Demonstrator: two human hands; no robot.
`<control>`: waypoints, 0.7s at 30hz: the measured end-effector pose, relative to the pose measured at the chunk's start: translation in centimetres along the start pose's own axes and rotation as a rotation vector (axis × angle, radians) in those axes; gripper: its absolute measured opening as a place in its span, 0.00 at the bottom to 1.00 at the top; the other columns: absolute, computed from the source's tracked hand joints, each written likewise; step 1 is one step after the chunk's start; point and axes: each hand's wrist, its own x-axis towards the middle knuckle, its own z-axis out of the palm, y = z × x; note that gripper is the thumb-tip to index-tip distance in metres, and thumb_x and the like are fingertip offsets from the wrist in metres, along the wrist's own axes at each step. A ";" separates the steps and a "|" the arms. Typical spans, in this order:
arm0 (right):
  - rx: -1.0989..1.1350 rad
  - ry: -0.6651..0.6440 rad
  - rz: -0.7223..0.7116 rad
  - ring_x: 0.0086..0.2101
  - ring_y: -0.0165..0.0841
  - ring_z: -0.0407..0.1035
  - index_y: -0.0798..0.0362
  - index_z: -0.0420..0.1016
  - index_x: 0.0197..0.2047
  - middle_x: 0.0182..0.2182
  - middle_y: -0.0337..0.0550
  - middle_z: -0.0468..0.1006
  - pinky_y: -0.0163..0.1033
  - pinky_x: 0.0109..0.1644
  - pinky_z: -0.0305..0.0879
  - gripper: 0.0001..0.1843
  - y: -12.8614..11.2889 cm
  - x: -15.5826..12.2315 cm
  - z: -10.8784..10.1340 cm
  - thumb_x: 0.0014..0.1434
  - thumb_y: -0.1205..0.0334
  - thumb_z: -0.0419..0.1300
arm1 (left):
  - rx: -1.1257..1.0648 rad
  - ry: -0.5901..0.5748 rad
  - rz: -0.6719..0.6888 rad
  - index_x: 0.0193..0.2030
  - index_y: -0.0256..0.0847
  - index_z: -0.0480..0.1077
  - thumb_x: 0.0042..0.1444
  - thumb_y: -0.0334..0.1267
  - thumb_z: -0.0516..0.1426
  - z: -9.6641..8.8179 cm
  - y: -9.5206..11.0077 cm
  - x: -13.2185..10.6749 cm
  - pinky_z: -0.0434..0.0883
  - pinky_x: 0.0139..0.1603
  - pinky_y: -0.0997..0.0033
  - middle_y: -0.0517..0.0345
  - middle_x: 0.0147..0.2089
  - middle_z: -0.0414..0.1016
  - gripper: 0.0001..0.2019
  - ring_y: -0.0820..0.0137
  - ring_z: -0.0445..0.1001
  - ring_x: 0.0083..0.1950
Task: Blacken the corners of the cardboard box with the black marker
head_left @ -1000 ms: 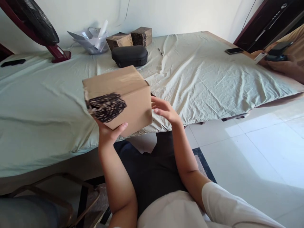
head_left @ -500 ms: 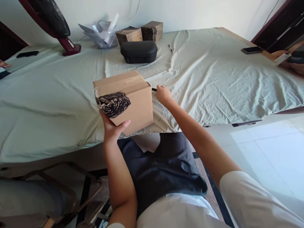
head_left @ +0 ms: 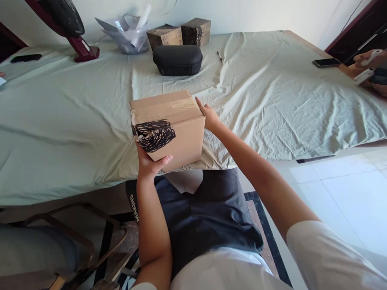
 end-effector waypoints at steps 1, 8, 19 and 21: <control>0.082 0.032 -0.017 0.39 0.36 0.72 0.58 0.61 0.81 0.60 0.59 0.84 0.41 0.54 0.72 0.43 0.2 0.2 0.0 0.66 0.63 0.65 | 0.010 0.007 -0.007 0.74 0.43 0.63 0.37 0.61 0.79 -0.1 -0.1 -0.1 0.75 0.71 0.35 0.37 0.65 0.78 0.59 0.43 0.81 0.65; 0.427 0.352 0.037 0.40 0.40 0.74 0.47 0.39 0.88 0.55 0.51 0.85 0.49 0.53 0.76 0.53 3.6 -0.2 1.3 0.68 0.48 0.58 | 0.006 0.034 -0.048 0.68 0.42 0.68 0.36 0.63 0.79 -0.6 -0.9 -0.5 0.76 0.71 0.34 0.40 0.59 0.80 0.54 0.45 0.82 0.63; 0.579 0.304 -0.055 0.25 0.32 0.65 0.31 0.56 0.83 0.61 0.47 0.81 0.45 0.31 0.71 0.43 2.9 -3.0 -1.0 0.70 0.30 0.48 | -0.005 0.084 -0.048 0.58 0.40 0.69 0.33 0.63 0.80 -0.1 -3.0 -0.5 0.74 0.73 0.32 0.39 0.58 0.79 0.49 0.43 0.81 0.64; 0.617 0.310 -0.094 0.26 0.33 0.70 0.35 0.66 0.77 0.56 0.47 0.82 0.45 0.31 0.72 0.41 0.9 -2.8 -3.3 0.71 0.24 0.47 | 0.004 0.082 -0.040 0.60 0.41 0.68 0.33 0.64 0.80 0.0 -3.2 -0.5 0.74 0.73 0.31 0.39 0.58 0.79 0.51 0.43 0.81 0.64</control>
